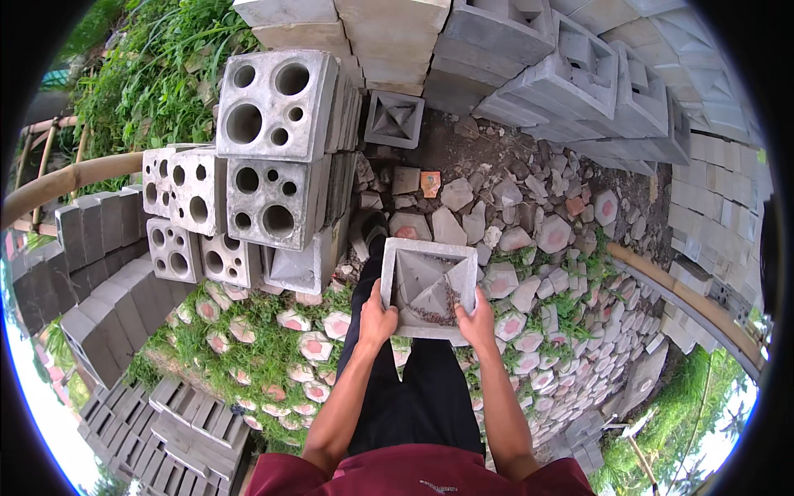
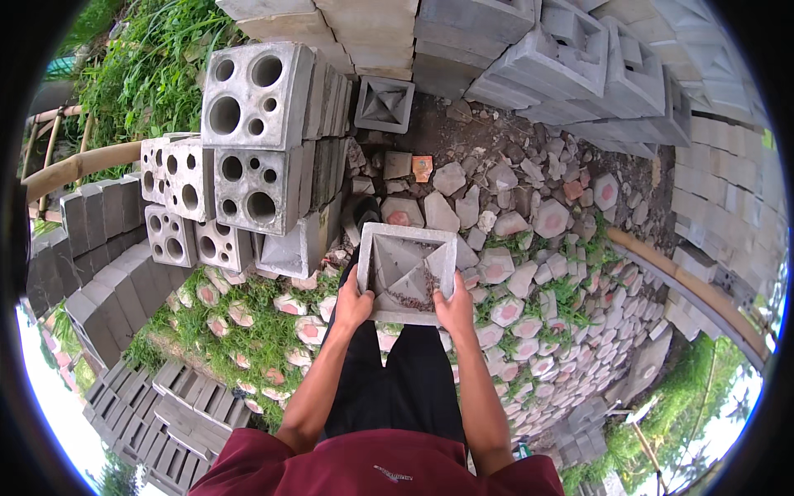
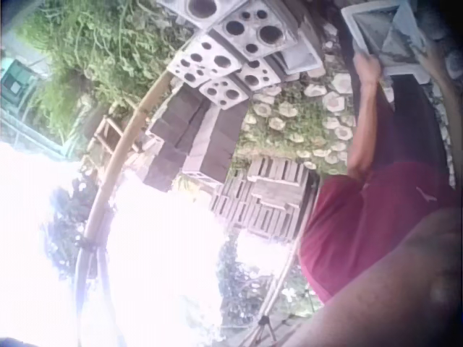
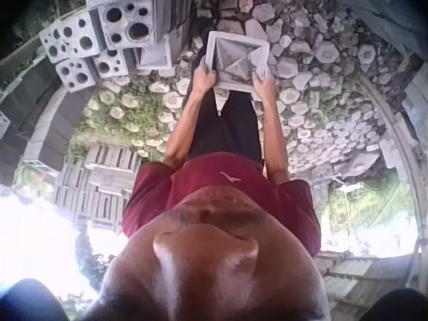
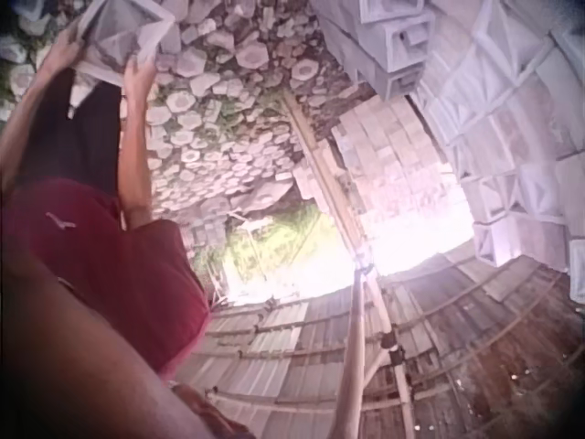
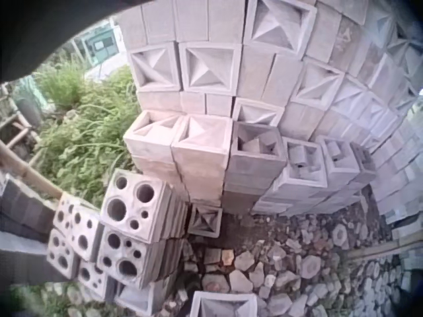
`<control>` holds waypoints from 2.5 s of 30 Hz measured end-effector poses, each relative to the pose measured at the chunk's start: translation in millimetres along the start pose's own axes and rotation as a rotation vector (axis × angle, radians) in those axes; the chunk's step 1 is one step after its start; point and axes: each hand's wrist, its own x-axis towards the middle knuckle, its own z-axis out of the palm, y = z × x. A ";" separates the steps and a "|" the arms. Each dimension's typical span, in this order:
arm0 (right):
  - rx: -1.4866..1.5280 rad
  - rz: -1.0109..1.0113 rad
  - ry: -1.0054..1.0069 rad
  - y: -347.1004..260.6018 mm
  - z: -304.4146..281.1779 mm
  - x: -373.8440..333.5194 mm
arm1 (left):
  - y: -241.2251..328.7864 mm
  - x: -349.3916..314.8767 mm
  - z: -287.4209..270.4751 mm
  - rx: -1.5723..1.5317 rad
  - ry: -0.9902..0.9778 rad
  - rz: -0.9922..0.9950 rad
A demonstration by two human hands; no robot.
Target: The person carries concrete blocks from a pile and places them individually onto another stack in an outdoor storage area.
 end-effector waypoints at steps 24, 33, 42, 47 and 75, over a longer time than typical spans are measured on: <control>-0.174 0.020 -0.005 7.5 170.9 429.0 | 13.9 453.7 45.1 0.101 -0.017 -0.121; -0.134 -0.052 0.048 -31.4 197.5 525.4 | 7.0 575.1 43.2 0.045 0.282 0.206; -0.092 -0.047 0.087 -36.8 216.2 555.0 | 40.4 603.4 37.6 0.155 0.437 0.229; -0.122 -0.059 0.090 -46.6 221.7 557.2 | 32.2 607.9 39.3 0.191 0.515 0.139; 0.170 0.146 -0.006 -11.8 100.4 271.4 | 49.8 255.6 27.8 0.093 0.239 0.606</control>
